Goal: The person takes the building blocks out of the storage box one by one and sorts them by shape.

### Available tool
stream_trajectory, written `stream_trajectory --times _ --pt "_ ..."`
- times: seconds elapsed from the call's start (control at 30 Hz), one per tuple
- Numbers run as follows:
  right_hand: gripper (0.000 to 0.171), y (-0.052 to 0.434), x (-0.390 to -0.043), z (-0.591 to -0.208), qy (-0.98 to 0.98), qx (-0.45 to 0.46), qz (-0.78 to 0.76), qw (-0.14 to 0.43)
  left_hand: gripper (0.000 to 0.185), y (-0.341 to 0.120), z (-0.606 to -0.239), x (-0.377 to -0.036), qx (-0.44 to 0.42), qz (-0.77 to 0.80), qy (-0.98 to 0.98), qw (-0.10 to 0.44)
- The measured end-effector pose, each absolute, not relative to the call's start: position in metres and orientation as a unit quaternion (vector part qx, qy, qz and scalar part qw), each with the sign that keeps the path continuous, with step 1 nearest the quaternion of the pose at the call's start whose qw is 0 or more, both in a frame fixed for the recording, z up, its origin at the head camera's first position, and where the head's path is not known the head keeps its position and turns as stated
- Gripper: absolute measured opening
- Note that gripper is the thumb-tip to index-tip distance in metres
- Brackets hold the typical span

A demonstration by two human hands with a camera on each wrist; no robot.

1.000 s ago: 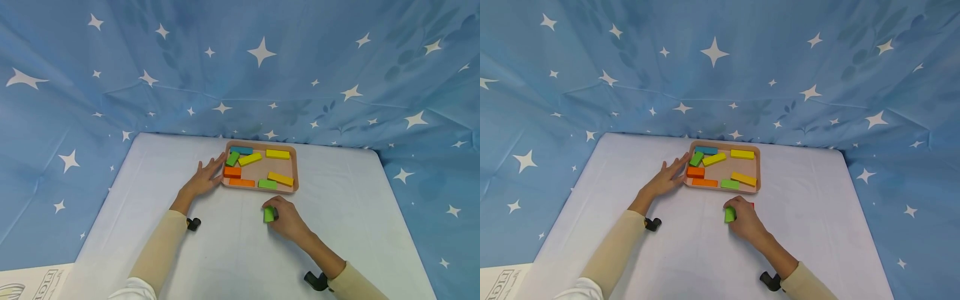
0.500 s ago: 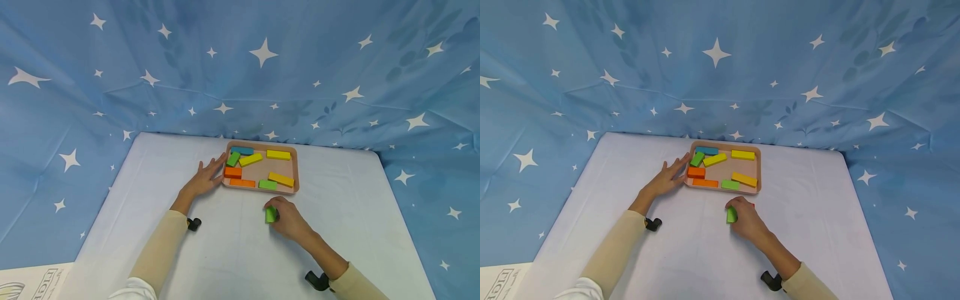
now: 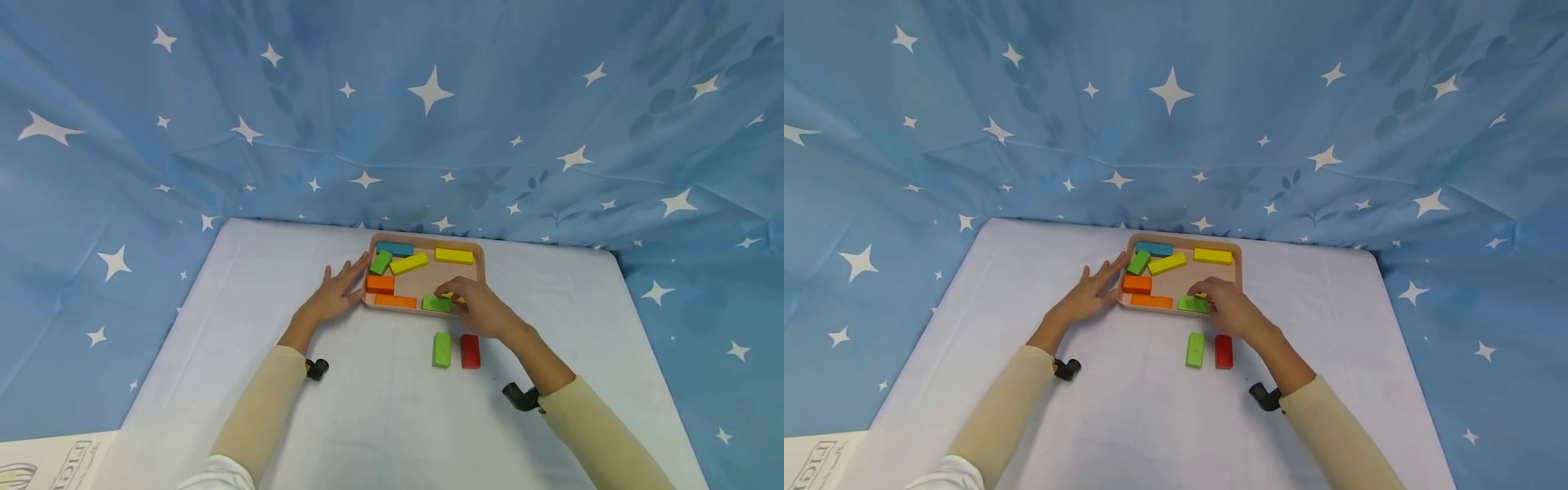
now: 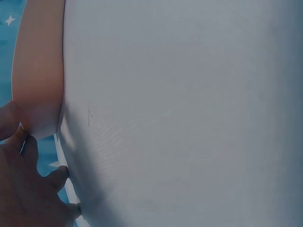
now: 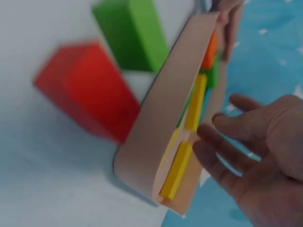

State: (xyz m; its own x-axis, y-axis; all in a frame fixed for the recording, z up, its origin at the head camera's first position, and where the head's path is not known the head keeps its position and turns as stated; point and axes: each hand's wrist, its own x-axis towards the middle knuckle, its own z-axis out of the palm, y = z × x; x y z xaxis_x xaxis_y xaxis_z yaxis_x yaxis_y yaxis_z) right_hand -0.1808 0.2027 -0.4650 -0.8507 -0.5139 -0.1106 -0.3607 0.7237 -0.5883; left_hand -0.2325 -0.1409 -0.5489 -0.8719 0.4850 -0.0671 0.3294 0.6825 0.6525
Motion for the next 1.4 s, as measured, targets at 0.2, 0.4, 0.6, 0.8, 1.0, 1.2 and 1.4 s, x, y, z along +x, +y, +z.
stream_trajectory --times 0.2,0.4,0.6,0.8,1.0,1.2,1.4 --pt "0.055 0.202 -0.21 -0.476 0.89 -0.312 -0.254 0.212 0.075 -0.138 -0.555 -0.231 0.231 0.332 0.907 0.119" --pt "0.053 0.197 -0.217 -0.485 0.879 -0.332 -0.211 0.267 0.075 -0.137 -0.558 -0.228 0.228 0.331 0.908 0.122" --pt "0.054 0.197 -0.218 -0.491 0.886 -0.32 -0.193 0.273 0.076 -0.137 -0.558 -0.229 0.227 0.322 0.911 0.122" --pt "0.053 0.198 -0.222 -0.492 0.894 -0.314 -0.2 0.25 0.075 -0.138 -0.556 -0.23 0.231 0.315 0.914 0.112" --pt "0.056 0.2 -0.224 -0.485 0.899 -0.305 -0.233 0.21 0.074 -0.141 -0.555 -0.232 0.23 0.318 0.914 0.106" --pt "0.063 0.205 -0.221 -0.475 0.88 -0.268 -0.333 0.205 0.073 -0.142 -0.552 -0.233 0.229 0.319 0.914 0.106" --pt "0.063 0.207 -0.211 -0.47 0.846 -0.257 -0.426 0.193 0.074 -0.141 -0.552 -0.233 0.23 0.317 0.914 0.104"
